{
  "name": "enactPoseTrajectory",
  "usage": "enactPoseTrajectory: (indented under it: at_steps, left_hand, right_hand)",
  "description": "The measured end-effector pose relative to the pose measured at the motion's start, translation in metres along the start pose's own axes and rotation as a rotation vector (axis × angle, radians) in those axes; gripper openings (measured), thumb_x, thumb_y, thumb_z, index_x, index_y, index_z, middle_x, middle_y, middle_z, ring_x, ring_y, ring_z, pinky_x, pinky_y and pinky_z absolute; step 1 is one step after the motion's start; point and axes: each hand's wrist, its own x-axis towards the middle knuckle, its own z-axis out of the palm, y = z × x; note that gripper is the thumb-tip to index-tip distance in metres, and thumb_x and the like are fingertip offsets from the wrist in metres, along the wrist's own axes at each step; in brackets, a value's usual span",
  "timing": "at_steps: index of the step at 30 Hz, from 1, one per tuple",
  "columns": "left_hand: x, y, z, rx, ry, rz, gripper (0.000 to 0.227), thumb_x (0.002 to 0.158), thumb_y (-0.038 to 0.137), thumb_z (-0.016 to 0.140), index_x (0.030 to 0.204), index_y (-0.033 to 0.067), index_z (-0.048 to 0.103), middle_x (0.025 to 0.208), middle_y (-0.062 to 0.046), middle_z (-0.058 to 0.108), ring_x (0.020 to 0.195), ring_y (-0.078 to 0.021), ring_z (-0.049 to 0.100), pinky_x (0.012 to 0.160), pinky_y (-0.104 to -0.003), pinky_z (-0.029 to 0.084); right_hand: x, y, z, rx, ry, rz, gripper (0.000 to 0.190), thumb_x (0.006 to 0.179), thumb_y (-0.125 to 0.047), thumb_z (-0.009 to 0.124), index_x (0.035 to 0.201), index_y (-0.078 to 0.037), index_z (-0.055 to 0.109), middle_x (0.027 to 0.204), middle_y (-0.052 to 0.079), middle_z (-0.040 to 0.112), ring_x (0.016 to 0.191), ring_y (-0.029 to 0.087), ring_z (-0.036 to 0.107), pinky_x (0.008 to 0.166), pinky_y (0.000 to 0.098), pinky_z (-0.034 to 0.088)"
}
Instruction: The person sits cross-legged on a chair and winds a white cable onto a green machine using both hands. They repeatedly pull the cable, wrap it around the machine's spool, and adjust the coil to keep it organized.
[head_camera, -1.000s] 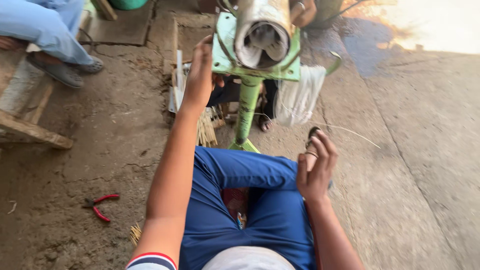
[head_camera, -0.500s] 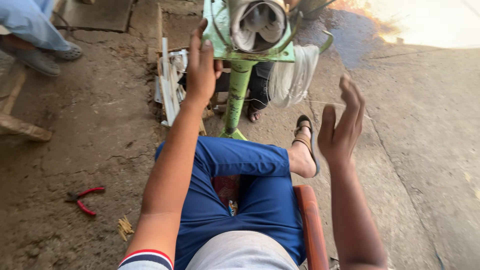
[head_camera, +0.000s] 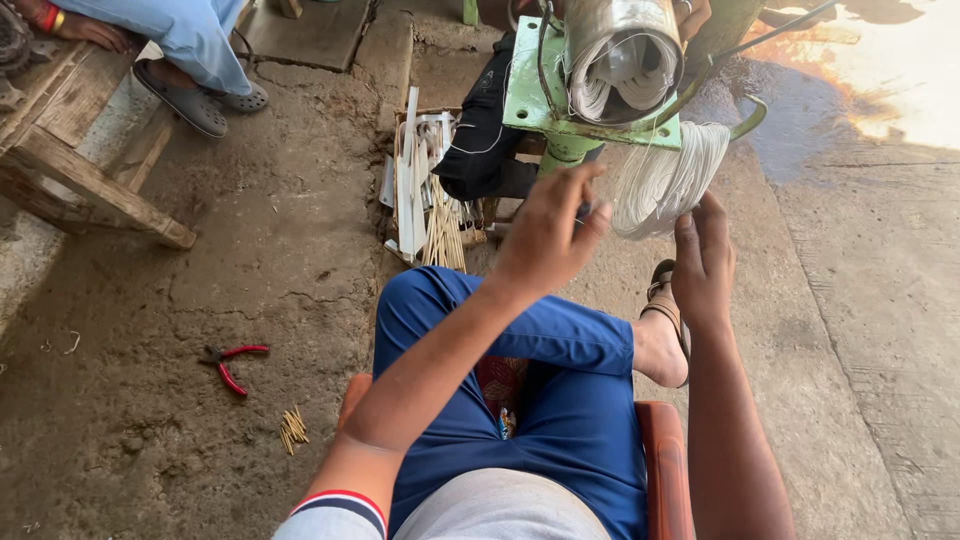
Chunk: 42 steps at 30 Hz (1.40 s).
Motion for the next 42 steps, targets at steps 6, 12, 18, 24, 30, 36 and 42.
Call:
enactPoseTrajectory:
  at_steps: [6,12,18,24,30,36,42]
  left_hand:
    - [0.005,-0.001,0.043,-0.23,0.039,0.003,0.062,0.105,0.031,0.064,0.149,-0.003,0.037,0.144,-0.027,0.05,0.136,-0.0422,0.05,0.115,-0.049,0.041]
    - [0.006,0.02,0.041,-0.05,0.173,0.089,0.044,0.108,0.018,0.062,0.144,0.0014,0.043,0.142,-0.021,0.052,0.135,-0.0382,0.053,0.116,-0.048,0.044]
    - [0.004,0.035,0.032,0.173,0.182,0.192,0.03,0.104,0.013,0.068,0.132,0.0115,0.058,0.135,-0.012,0.055,0.121,-0.0315,0.056,0.106,-0.046,0.047]
    - [0.012,0.038,0.046,-0.124,0.002,0.198,0.026,0.104,0.008,0.064,0.13,0.0137,0.062,0.126,-0.008,0.065,0.117,-0.0288,0.068,0.103,-0.042,0.057]
    - [0.016,0.05,0.069,0.11,-0.039,0.128,0.03,0.098,0.008,0.062,0.128,0.0026,0.061,0.131,-0.019,0.066,0.107,-0.0319,0.07,0.089,-0.04,0.06]
    - [0.023,0.045,0.074,-0.051,0.009,0.093,0.025,0.102,0.014,0.059,0.126,0.0042,0.058,0.115,-0.017,0.069,0.1,-0.0361,0.072,0.083,-0.044,0.06]
    - [0.016,0.039,0.084,-0.157,0.045,0.033,0.019,0.104,0.02,0.061,0.118,0.0068,0.058,0.096,-0.016,0.071,0.09,-0.0359,0.072,0.075,-0.045,0.058]
  right_hand:
    - [-0.014,0.015,0.008,0.149,0.015,0.395,0.054,0.108,-0.021,0.049,0.158,-0.004,0.037,0.137,0.017,0.06,0.086,0.023,0.051,0.07,0.0403,0.045]
    - [-0.045,-0.002,0.03,-0.171,0.097,-0.07,0.066,0.102,-0.008,0.059,0.16,-0.001,0.027,0.158,0.024,0.041,0.144,0.034,0.044,0.108,0.0411,0.046]
    - [-0.026,0.005,0.012,0.02,0.141,-0.045,0.05,0.109,-0.003,0.049,0.158,-0.002,0.039,0.159,0.018,0.048,0.147,0.03,0.048,0.117,0.0401,0.042]
    - [0.012,0.031,-0.012,0.295,-0.173,0.07,0.037,0.114,-0.009,0.049,0.149,0.0,0.054,0.137,0.01,0.061,0.125,0.017,0.056,0.109,0.0336,0.047]
    - [0.005,0.03,-0.021,0.568,-0.138,0.074,0.039,0.111,-0.013,0.047,0.148,-0.002,0.045,0.137,0.008,0.06,0.126,0.014,0.057,0.109,0.0319,0.047]
    - [0.004,0.02,-0.027,0.61,-0.132,0.094,0.025,0.113,-0.012,0.057,0.135,0.0,0.057,0.122,0.007,0.068,0.107,0.012,0.066,0.097,0.0331,0.057]
    - [0.008,0.03,-0.025,0.545,-0.068,0.042,0.021,0.109,-0.009,0.063,0.127,-0.001,0.056,0.114,0.006,0.07,0.1,0.01,0.068,0.089,0.0284,0.058]
